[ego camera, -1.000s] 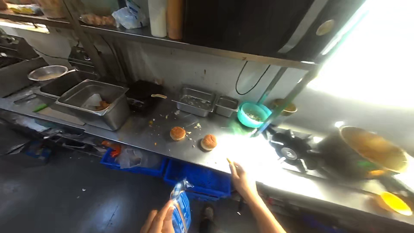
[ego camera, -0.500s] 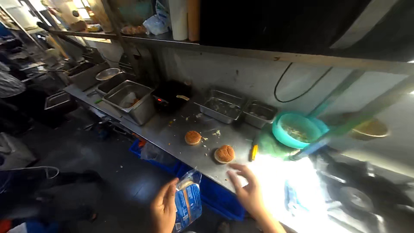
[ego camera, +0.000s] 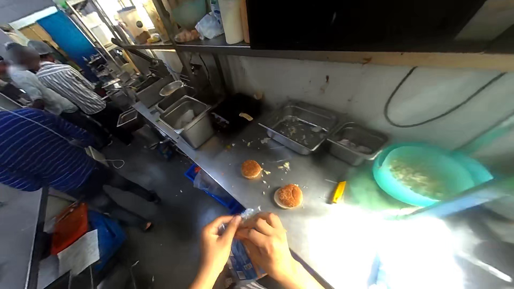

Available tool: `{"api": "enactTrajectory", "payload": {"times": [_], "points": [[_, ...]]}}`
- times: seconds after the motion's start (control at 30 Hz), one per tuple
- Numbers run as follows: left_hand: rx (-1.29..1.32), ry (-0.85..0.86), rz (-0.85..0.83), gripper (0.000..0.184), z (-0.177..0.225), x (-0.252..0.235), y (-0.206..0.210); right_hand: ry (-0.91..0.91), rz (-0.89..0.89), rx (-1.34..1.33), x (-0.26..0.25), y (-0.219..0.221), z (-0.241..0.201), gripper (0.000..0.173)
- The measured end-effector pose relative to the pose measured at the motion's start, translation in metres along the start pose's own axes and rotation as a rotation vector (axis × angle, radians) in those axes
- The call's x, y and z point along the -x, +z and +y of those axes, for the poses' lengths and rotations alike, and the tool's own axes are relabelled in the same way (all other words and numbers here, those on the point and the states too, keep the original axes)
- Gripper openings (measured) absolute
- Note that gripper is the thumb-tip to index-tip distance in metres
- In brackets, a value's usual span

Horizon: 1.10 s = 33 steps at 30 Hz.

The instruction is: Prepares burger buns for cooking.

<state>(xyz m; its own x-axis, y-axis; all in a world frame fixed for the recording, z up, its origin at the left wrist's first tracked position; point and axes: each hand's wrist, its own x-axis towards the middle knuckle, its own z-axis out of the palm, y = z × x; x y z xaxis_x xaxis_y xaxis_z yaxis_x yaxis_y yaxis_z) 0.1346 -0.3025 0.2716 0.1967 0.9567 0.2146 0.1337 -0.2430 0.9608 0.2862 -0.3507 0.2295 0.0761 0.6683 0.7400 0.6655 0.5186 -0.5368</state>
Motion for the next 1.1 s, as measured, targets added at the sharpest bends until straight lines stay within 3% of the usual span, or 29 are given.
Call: {"api": "enactTrajectory", "payload": {"times": [0.07,0.17,0.37,0.47,0.57,0.7,0.87,0.97,1.03,1.1], "points": [[-0.103,0.001,0.143,0.013,-0.003,-0.013,-0.003,-0.098,-0.009,-0.016,0.001,-0.001,-0.006,0.012],[-0.062,-0.059,0.312,0.015,-0.005,-0.039,-0.022,-0.158,-0.077,-0.122,0.013,-0.006,-0.017,0.009],[-0.105,-0.124,0.433,0.017,-0.020,-0.077,-0.060,0.026,-0.238,-0.327,0.044,-0.040,-0.008,0.011],[-0.156,-0.083,0.370,0.015,-0.024,-0.084,-0.057,0.183,-0.262,-0.168,0.035,-0.029,0.004,0.021],[-0.268,0.062,0.254,0.013,-0.030,-0.092,-0.045,0.152,-0.218,0.027,-0.006,-0.003,-0.003,0.042],[-0.236,0.252,0.099,0.013,-0.042,-0.114,-0.043,0.198,-0.257,0.200,-0.064,0.053,0.007,0.045],[-0.070,0.268,0.018,0.011,-0.078,-0.160,-0.077,0.392,-0.391,0.215,-0.106,0.108,0.039,0.044],[-0.010,0.142,0.038,0.015,-0.110,-0.189,-0.116,0.476,-0.155,0.020,-0.114,0.141,0.044,0.037],[0.037,0.051,0.062,0.018,-0.130,-0.209,-0.142,0.687,0.061,-0.237,-0.124,0.158,0.052,0.037],[0.072,-0.005,0.080,0.019,-0.142,-0.226,-0.163,0.913,0.255,-0.331,-0.141,0.174,0.069,0.039]]}}
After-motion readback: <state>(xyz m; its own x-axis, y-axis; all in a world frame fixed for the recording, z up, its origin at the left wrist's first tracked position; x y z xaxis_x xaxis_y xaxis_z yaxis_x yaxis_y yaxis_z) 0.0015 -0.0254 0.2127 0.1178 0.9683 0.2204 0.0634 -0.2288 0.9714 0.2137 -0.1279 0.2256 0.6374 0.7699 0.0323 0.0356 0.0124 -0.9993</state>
